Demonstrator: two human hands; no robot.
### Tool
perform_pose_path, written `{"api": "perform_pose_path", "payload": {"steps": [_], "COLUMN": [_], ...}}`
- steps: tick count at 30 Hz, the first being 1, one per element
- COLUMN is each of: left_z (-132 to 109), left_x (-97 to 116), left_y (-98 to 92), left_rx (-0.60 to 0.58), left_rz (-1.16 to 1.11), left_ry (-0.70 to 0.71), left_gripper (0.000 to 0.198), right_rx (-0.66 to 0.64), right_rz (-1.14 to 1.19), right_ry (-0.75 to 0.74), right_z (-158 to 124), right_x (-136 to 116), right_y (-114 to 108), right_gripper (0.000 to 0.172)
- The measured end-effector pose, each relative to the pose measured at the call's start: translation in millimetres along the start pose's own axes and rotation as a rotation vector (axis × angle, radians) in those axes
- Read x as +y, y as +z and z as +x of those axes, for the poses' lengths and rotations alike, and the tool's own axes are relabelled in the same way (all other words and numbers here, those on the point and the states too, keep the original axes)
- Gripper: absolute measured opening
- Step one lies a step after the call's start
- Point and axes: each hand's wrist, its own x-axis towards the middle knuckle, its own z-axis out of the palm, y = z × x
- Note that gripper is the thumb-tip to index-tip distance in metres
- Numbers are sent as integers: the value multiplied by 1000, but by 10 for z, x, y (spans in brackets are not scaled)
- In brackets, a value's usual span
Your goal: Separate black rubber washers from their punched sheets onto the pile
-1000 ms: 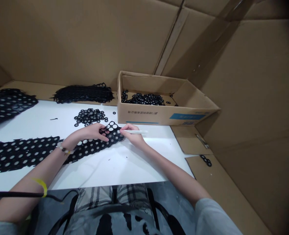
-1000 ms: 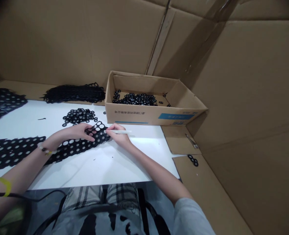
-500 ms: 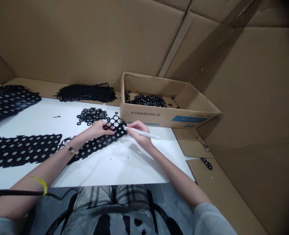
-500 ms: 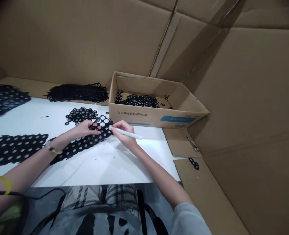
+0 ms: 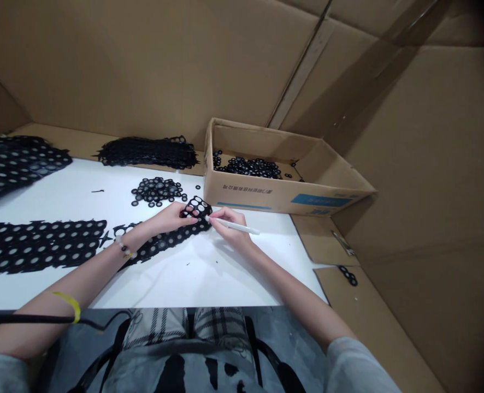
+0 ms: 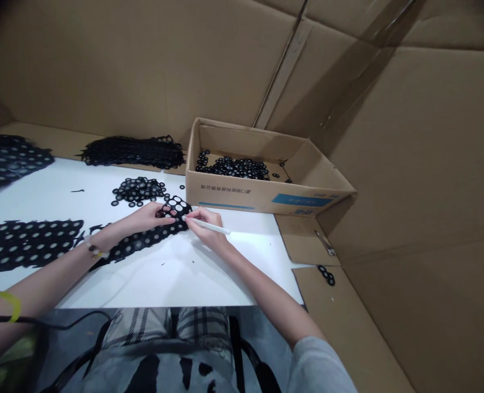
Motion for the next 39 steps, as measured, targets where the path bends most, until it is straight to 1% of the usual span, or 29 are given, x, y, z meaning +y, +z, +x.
{"api": "perform_pose_path", "payload": {"steps": [4, 7, 10, 12, 15, 18, 20, 22, 24, 29, 33, 39], "left_z": [-8, -10, -13, -16, -16, -5, 5, 14, 16, 5, 0, -5], "left_x": [23, 18, 7, 8, -2, -53, -98, -129, -131, -68, -59, -42], "left_y": [41, 94, 124, 108, 30, -62, -96, -100, -80, -12, 23, 61], "left_rx": [46, 98, 110, 93, 12, -48, -30, 3, 23, 38, 54, 106], "left_rz": [52, 83, 106, 102, 71, 111, 146, 127, 79, 17, -15, -2], "left_ry": [6, -12, -24, -9, 16, -56, -120, -141, -140, -122, -78, -95], "left_gripper": [38, 36, 36, 36, 37, 39, 38, 34, 32, 32, 32, 34], "right_rx": [-30, -10, 3, 13, 13, 15, 34, 54, 57, -33, -29, -22], "right_rz": [-29, -90, -137, -152, -146, -121, -114, -95, -50, 3, -31, -18], "right_ry": [19, 18, 4, -3, -9, -2, 3, 5, 11, 56, 63, 54], "right_z": [4, -2, -10, -12, -6, 4, 3, -6, -18, -20, 8, 14], "right_x": [33, 41, 26, 18, 34, 64, 65, 45, 17, 15, 70, 109], "right_y": [7, 43, 85, 100, 99, 73, 51, 35, 35, 87, 86, 80], "right_gripper": [16, 15, 15, 16, 16, 17, 18, 18, 18, 19, 19, 21]}}
